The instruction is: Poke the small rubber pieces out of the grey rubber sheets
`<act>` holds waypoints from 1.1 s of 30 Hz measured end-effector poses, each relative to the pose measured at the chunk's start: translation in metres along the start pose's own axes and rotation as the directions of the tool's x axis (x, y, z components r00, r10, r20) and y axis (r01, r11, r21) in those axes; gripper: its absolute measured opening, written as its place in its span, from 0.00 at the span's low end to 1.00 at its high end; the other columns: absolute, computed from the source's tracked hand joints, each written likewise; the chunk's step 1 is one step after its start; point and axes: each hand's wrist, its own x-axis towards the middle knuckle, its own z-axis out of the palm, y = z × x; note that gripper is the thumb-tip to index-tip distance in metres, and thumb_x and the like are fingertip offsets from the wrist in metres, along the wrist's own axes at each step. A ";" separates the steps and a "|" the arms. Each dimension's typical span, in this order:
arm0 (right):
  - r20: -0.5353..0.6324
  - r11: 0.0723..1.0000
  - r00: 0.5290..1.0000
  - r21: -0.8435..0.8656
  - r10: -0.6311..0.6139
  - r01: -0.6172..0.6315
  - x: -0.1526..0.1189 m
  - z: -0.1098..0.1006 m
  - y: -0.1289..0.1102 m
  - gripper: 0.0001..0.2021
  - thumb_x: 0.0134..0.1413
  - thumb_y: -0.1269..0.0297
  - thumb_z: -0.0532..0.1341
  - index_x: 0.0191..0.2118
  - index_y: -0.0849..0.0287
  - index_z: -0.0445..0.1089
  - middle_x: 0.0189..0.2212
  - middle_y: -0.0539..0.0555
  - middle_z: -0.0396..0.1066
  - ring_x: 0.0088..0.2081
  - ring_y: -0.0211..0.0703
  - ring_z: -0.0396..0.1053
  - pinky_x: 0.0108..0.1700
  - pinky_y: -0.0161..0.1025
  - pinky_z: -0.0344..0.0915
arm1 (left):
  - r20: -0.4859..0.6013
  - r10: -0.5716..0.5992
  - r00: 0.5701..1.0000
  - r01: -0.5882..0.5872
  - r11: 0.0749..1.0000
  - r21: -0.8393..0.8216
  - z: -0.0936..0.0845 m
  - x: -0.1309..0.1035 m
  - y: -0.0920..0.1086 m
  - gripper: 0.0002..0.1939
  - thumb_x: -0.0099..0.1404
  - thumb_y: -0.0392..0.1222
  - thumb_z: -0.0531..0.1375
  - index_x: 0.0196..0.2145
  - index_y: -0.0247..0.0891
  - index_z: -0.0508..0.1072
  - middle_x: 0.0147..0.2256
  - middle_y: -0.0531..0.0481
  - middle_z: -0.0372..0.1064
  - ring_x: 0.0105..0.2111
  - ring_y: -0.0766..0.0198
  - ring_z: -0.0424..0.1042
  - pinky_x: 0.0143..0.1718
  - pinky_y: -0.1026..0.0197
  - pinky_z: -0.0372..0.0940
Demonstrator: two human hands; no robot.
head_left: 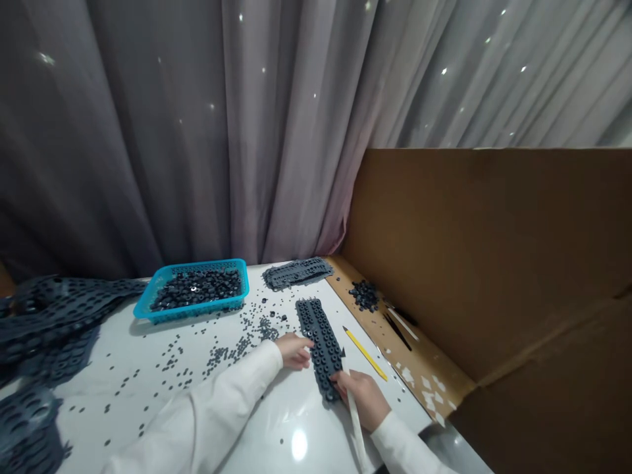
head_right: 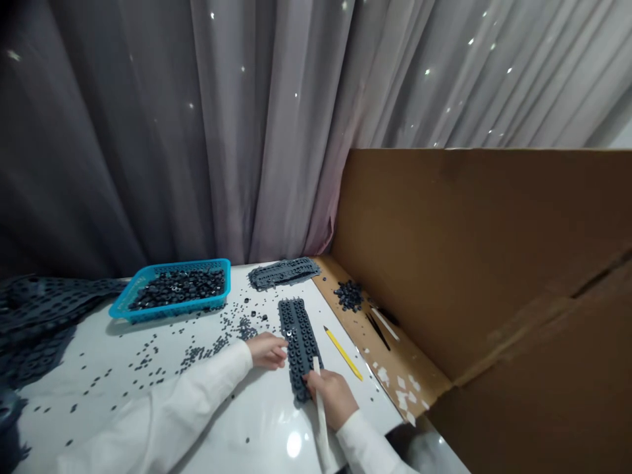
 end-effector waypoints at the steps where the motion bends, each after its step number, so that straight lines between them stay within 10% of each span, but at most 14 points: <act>1: -0.006 0.999 1.000 0.047 0.026 -0.026 0.002 -0.002 -0.003 0.10 0.54 0.71 0.52 0.29 0.60 0.69 0.24 0.54 0.73 0.25 0.41 0.71 0.27 0.33 0.64 | 0.007 -0.021 1.000 0.021 0.999 -0.039 0.000 0.008 0.004 0.16 0.58 0.53 0.56 0.28 0.36 0.62 0.26 0.47 0.69 0.26 0.62 0.73 0.31 0.61 0.69; 9: -0.285 0.945 0.958 0.320 0.027 0.068 0.025 -0.026 -0.039 0.13 0.55 0.70 0.54 0.22 0.56 0.53 0.27 0.54 0.74 0.29 0.41 0.72 0.30 0.36 0.66 | -0.008 -0.129 0.992 0.129 0.990 -0.056 -0.012 0.036 0.032 0.20 0.50 0.56 0.63 0.22 0.36 0.66 0.13 0.52 0.58 0.14 0.58 0.65 0.18 0.57 0.63; 20: -0.198 0.879 0.979 0.456 -0.052 0.139 0.017 -0.032 -0.101 0.12 0.50 0.74 0.55 0.21 0.56 0.51 0.26 0.53 0.74 0.27 0.39 0.72 0.29 0.34 0.65 | -0.064 0.081 0.995 -0.091 0.981 -0.169 -0.013 0.011 0.020 0.11 0.48 0.37 0.65 0.19 0.37 0.64 0.15 0.54 0.64 0.18 0.60 0.69 0.23 0.59 0.65; 26: -0.113 0.836 0.975 0.502 -0.190 0.221 0.031 -0.003 -0.126 0.10 0.45 0.75 0.54 0.21 0.56 0.53 0.26 0.48 0.73 0.28 0.37 0.71 0.29 0.31 0.63 | -0.252 0.329 0.910 -0.408 0.819 -0.405 -0.083 -0.055 0.014 0.16 0.53 0.40 0.62 0.39 0.38 0.65 0.33 0.51 0.72 0.32 0.65 0.73 0.33 0.65 0.66; 33: 0.193 0.885 0.870 0.216 -0.453 0.413 0.050 0.076 -0.167 0.04 0.40 0.71 0.60 0.23 0.57 0.62 0.17 0.45 0.65 0.22 0.37 0.65 0.25 0.32 0.56 | -0.332 0.261 0.906 -0.396 0.796 -0.457 -0.152 -0.100 -0.076 0.34 0.46 0.41 0.66 0.49 0.39 0.58 0.31 0.49 0.72 0.29 0.59 0.74 0.32 0.58 0.68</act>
